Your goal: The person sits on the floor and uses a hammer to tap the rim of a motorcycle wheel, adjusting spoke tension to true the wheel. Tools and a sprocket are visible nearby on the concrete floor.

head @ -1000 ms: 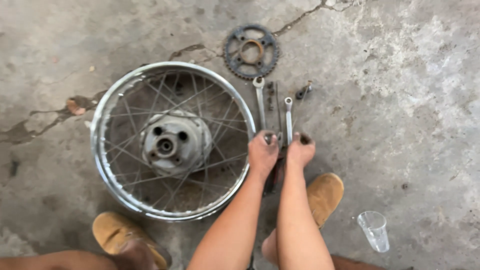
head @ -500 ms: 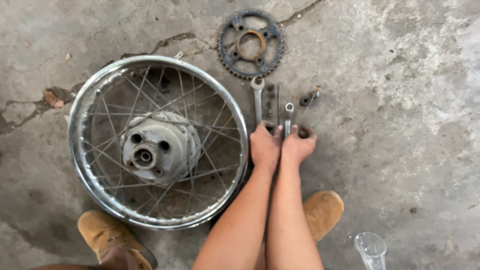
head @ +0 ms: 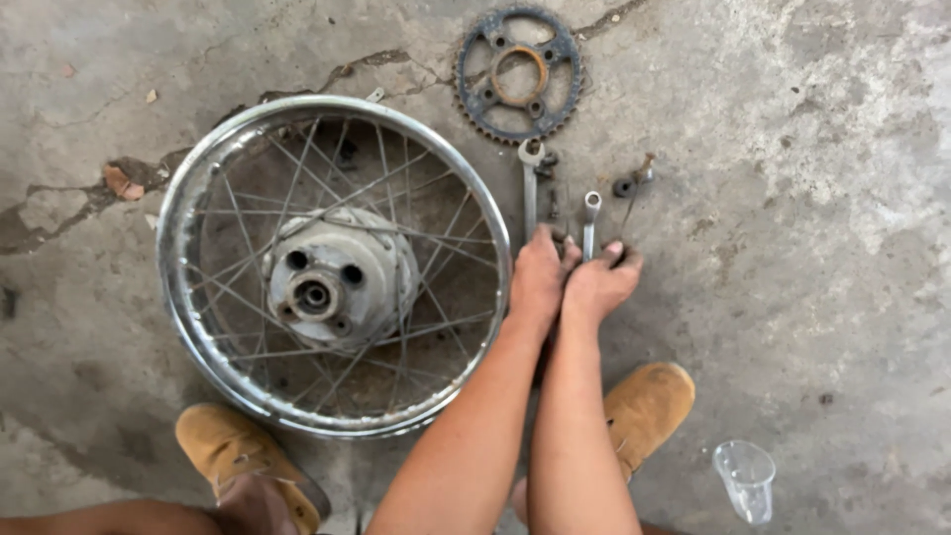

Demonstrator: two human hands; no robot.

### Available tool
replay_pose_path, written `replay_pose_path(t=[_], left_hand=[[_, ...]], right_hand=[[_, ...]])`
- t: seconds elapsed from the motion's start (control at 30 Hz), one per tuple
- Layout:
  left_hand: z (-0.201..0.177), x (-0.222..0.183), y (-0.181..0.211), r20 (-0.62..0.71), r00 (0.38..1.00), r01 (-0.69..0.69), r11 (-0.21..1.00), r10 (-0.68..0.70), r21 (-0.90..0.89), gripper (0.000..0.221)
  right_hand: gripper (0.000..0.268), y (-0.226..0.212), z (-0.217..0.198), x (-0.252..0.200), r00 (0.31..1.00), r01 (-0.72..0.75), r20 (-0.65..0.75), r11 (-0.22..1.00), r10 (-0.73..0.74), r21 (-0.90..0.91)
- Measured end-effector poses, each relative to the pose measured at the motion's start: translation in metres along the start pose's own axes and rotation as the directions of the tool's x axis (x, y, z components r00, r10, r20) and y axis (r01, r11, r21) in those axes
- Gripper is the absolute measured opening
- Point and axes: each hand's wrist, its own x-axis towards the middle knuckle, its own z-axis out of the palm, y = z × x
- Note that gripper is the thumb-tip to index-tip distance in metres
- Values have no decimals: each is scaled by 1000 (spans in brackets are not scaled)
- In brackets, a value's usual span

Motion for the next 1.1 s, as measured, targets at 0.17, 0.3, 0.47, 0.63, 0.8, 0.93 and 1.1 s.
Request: replay_pose_path(t=[0.17, 0.3, 0.47, 0.63, 0.8, 0.93, 1.1], left_hand=[[-36, -31, 24, 34, 982, -185, 981, 184, 52, 31], [-61, -66, 9, 41, 974, -225, 973, 222, 61, 42], [-93, -104, -37, -92, 982, -168, 985, 164, -34, 45], [-101, -130, -97, -103, 995, 0, 998, -6, -65, 42], [-102, -151, -131, -174, 984, 6, 986, -35, -165, 48], [-135, -170, -134, -248, 968, -9, 978, -44, -208, 44], [-127, -148, -155, -342, 930, 44, 966, -133, -254, 42]], right_hand=[[26, -11, -6, -12, 995, -93, 37, 984, 88, 155], [60, 25, -4, -34, 927, -174, 371, 946, 63, 273], [59, 13, -5, -86, 884, -25, 463, 985, -58, 171], [59, 37, 13, -86, 935, -111, 345, 992, 85, 54], [49, 23, 20, -129, 923, -151, 373, 978, 88, 142], [43, 17, 43, -166, 893, -180, 436, 977, 112, 118], [41, -20, -4, -197, 766, -149, 641, 984, 51, 99]])
